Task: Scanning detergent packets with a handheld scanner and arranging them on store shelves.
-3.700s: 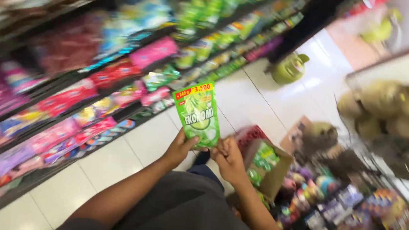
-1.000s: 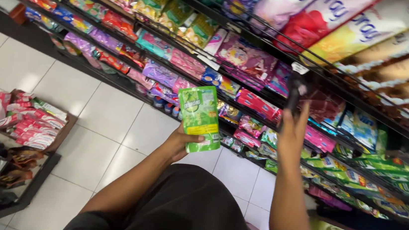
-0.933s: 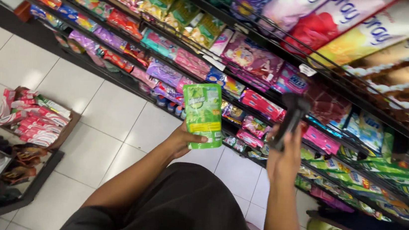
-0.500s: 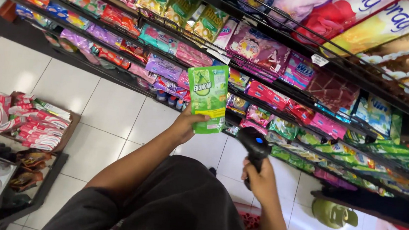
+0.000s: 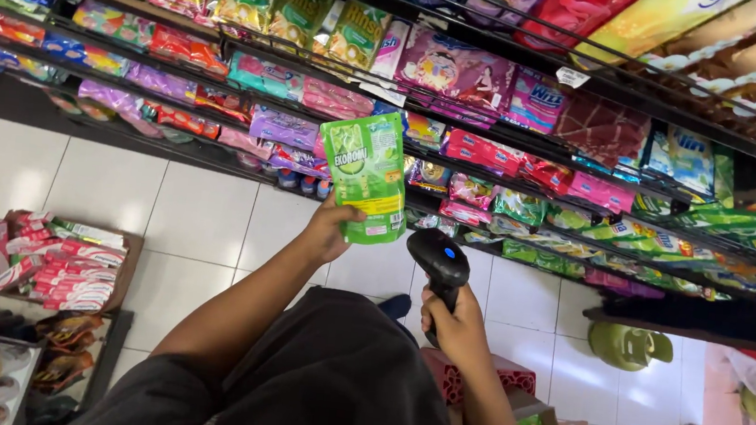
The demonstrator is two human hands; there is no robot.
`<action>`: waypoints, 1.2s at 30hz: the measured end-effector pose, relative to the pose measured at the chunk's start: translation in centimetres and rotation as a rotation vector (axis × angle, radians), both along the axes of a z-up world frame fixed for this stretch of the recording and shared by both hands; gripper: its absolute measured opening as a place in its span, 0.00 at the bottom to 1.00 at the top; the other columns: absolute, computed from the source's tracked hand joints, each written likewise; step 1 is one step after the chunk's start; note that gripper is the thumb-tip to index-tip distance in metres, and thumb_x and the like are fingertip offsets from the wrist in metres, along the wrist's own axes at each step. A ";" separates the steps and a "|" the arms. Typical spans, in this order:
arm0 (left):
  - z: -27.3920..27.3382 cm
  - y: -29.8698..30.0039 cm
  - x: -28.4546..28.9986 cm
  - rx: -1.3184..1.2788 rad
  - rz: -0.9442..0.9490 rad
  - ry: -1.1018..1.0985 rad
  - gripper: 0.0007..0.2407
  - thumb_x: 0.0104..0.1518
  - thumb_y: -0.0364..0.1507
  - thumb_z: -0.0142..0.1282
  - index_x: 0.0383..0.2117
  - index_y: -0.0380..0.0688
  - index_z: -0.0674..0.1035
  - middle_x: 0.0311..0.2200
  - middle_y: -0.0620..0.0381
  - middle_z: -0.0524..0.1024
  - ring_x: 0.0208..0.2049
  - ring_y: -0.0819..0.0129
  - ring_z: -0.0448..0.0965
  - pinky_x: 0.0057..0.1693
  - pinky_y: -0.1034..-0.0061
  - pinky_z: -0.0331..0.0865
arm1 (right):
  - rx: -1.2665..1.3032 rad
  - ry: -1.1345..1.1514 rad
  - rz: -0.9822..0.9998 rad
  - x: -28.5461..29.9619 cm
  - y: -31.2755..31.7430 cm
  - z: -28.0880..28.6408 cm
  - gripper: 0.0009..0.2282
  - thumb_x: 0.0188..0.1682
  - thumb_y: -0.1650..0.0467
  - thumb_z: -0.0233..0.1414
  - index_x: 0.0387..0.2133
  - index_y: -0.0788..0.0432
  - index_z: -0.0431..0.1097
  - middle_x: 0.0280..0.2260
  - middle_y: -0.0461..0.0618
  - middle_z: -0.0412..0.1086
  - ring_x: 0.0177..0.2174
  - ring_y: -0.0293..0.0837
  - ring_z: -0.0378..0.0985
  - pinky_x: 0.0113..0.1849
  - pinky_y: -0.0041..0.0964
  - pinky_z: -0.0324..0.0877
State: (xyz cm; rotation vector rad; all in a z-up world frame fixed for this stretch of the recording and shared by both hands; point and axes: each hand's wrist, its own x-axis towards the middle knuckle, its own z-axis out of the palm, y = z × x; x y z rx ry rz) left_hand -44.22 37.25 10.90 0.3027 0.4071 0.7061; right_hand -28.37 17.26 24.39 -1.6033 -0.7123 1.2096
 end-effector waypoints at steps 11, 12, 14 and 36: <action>0.3 1.1 -1.0 -0.018 -0.282 -0.245 0.26 0.53 0.22 0.57 0.61 0.33 0.68 0.55 0.41 0.74 0.57 0.47 0.75 0.65 0.52 0.67 | 0.048 -0.300 0.187 6.2 -0.8 0.7 0.10 0.44 0.78 0.54 0.40 0.66 0.71 0.29 0.52 0.72 0.27 0.41 0.74 0.31 0.37 0.70; 0.2 1.0 -1.0 -0.048 -0.314 -0.276 0.26 0.53 0.25 0.57 0.61 0.32 0.68 0.55 0.40 0.74 0.57 0.47 0.75 0.64 0.52 0.67 | 0.057 -0.470 0.242 6.8 -0.4 1.9 0.14 0.40 0.78 0.56 0.41 0.66 0.71 0.30 0.53 0.73 0.28 0.43 0.75 0.31 0.38 0.70; -0.1 1.1 -0.9 -0.067 -0.326 -0.310 0.25 0.55 0.26 0.56 0.61 0.31 0.68 0.56 0.39 0.74 0.57 0.47 0.75 0.65 0.52 0.67 | 0.165 -0.712 0.322 7.4 0.7 4.3 0.18 0.36 0.78 0.56 0.43 0.65 0.70 0.32 0.56 0.74 0.31 0.47 0.76 0.35 0.40 0.71; 4.8 -0.5 3.6 -0.146 -0.177 -0.535 0.35 0.59 0.56 0.39 0.66 0.43 0.65 0.65 0.45 0.66 0.65 0.47 0.65 0.68 0.48 0.56 | -0.071 -0.520 -0.058 11.5 4.5 7.0 0.11 0.52 0.69 0.57 0.46 0.58 0.68 0.20 0.49 0.68 0.19 0.41 0.69 0.23 0.39 0.62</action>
